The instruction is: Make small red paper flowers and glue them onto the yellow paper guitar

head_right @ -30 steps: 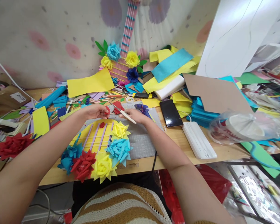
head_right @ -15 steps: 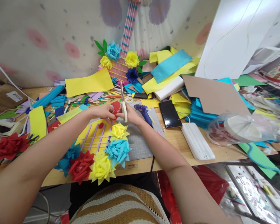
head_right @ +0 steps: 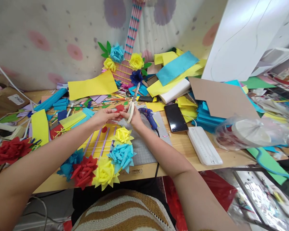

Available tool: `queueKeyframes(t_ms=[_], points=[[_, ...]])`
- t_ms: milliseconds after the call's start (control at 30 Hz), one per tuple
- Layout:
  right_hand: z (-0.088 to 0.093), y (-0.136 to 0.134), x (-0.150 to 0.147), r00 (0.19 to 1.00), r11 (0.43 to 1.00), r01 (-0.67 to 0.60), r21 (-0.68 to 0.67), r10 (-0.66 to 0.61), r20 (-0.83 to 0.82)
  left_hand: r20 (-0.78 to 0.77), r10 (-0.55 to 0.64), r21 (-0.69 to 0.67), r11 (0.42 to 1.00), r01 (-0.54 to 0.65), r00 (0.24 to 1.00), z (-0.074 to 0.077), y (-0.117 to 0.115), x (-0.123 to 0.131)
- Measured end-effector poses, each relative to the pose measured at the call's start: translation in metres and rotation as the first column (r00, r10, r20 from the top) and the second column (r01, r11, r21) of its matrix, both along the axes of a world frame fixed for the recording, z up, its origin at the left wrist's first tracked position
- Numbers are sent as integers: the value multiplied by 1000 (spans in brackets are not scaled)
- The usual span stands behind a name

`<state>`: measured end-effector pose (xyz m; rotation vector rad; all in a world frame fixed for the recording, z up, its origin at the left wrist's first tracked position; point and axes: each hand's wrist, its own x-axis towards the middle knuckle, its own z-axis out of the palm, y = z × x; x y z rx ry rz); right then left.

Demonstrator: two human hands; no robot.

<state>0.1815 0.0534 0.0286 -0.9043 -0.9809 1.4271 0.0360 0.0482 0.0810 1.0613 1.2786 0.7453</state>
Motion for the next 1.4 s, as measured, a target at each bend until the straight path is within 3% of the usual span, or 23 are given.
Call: queueKeyframes(t_ms=[267,667,767,867,967,1067,1133,1233,1400], points=[[-1,0,1,990,996,-83,15,81,112,-142,-76,11,997,78,987,-1,-4,-8],[-4,5,-6,994,995,91,45,-93,54,48,132,-58,990,-129,990,3,-3,8],[-1,4,-2,986,997,42,66,-52,160,97,202,-42,979,-199,974,2,-2,4],[2,4,10,904,987,-132,92,82,420,148,266,-4,963,-269,952,2,3,-7],[3,6,21,709,946,-307,103,155,688,222,317,45,941,-334,922,5,7,-20],[3,6,26,524,898,-435,61,197,828,274,367,70,914,-399,889,8,7,-27],[4,6,26,446,877,-479,27,217,868,288,367,74,913,-402,885,8,4,-28],[3,5,26,401,853,-522,-6,252,881,244,330,71,932,-356,912,5,0,-26],[1,7,29,452,778,-628,7,358,817,179,271,39,959,-282,946,-4,-4,-23]])
